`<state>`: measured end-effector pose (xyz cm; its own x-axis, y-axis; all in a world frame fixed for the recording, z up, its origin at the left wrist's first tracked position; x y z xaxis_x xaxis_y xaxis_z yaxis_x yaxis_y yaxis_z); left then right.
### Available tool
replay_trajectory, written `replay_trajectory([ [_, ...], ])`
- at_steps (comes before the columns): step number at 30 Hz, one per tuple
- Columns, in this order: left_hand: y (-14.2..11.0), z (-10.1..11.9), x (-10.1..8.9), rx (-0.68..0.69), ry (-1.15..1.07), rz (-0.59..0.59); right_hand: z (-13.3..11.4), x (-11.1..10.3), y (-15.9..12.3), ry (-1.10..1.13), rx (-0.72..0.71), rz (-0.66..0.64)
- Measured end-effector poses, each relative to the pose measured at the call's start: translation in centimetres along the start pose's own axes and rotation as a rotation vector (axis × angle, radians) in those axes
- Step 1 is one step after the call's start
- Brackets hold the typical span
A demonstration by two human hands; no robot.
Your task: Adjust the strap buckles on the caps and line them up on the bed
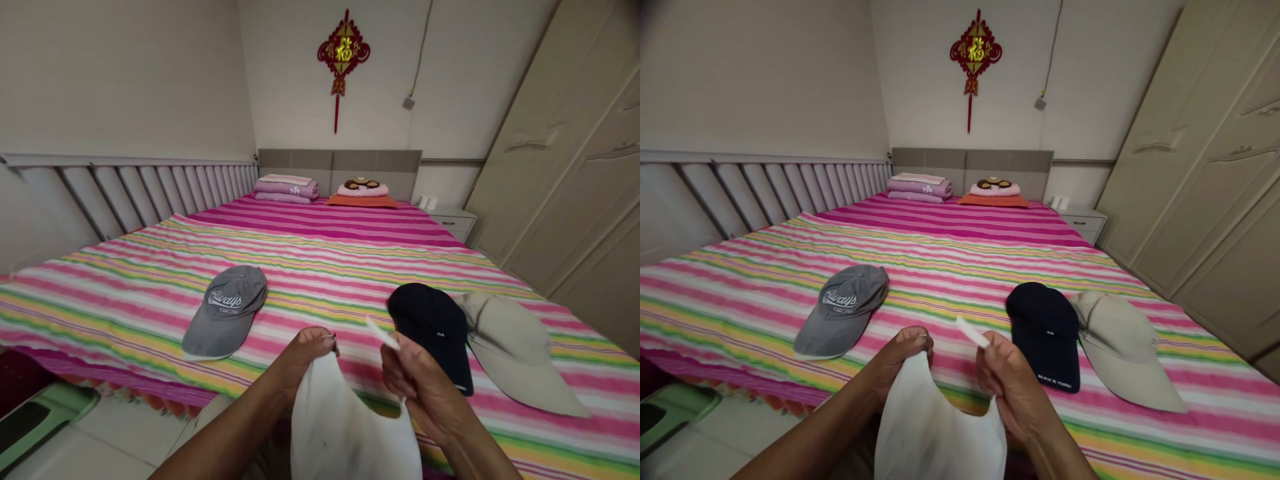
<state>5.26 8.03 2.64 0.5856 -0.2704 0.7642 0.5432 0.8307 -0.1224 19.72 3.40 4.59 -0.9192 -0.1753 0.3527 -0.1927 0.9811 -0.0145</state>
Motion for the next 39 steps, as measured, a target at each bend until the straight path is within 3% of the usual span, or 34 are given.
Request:
replay_trajectory([
  [4, 0.3, -0.2, 0.6, -0.014, 0.056, 0.009, 2.1, 1.8, -0.5, -0.255, 0.249, -0.216],
  [6, 0.4, -0.4, 0.7, -0.034, 0.087, -0.004, 2.6, 2.2, -0.6, -0.342, 0.312, -0.247],
  [11, 0.8, -0.2, -1.4, -0.063, 0.135, -0.079, 2.2, 2.2, -0.5, -0.172, 0.282, -0.129],
  [15, 0.0, -0.6, -5.5, -0.195, 0.154, -0.172, 1.4, 1.0, 0.1, -0.021, 0.209, 0.004],
  [19, -2.6, -2.5, -9.3, -0.279, 0.007, -0.185, 0.9, -1.3, 1.2, 0.111, 0.127, 0.238],
  [22, -4.5, -4.6, -11.5, -0.195, -0.192, -0.087, 1.5, -2.5, 2.0, 0.177, 0.154, 0.296],
  [26, -5.9, -6.6, -14.3, -0.072, -0.401, 0.203, 2.6, -3.3, 2.5, 0.167, 0.212, 0.241],
  [29, -6.1, -5.7, -15.2, -0.022, -0.444, 0.327, 3.5, -3.6, 2.3, 0.155, 0.261, 0.132],
  [32, -6.0, -3.8, -15.1, 0.021, -0.432, 0.337, 3.9, -3.9, 2.2, 0.158, 0.219, 0.026],
  [36, -6.0, -1.2, -15.5, 0.124, -0.398, 0.328, 4.4, -5.4, 2.2, 0.268, 0.116, 0.126],
  [39, -5.9, 2.0, -16.0, 0.216, -0.394, 0.312, 5.9, -6.6, 2.0, 0.328, 0.205, 0.178],
])
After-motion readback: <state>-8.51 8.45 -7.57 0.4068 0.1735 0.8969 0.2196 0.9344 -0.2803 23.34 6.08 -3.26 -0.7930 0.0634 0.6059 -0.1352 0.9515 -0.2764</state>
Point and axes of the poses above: each hand's wrist, its own y-axis towards the middle knuckle, its own x-axis out of the palm, z = x × y, the point moved 5 cm from there along y, towards the middle knuckle, and after that the axes turned 15 degrees about -y, right-handed, at the moved point
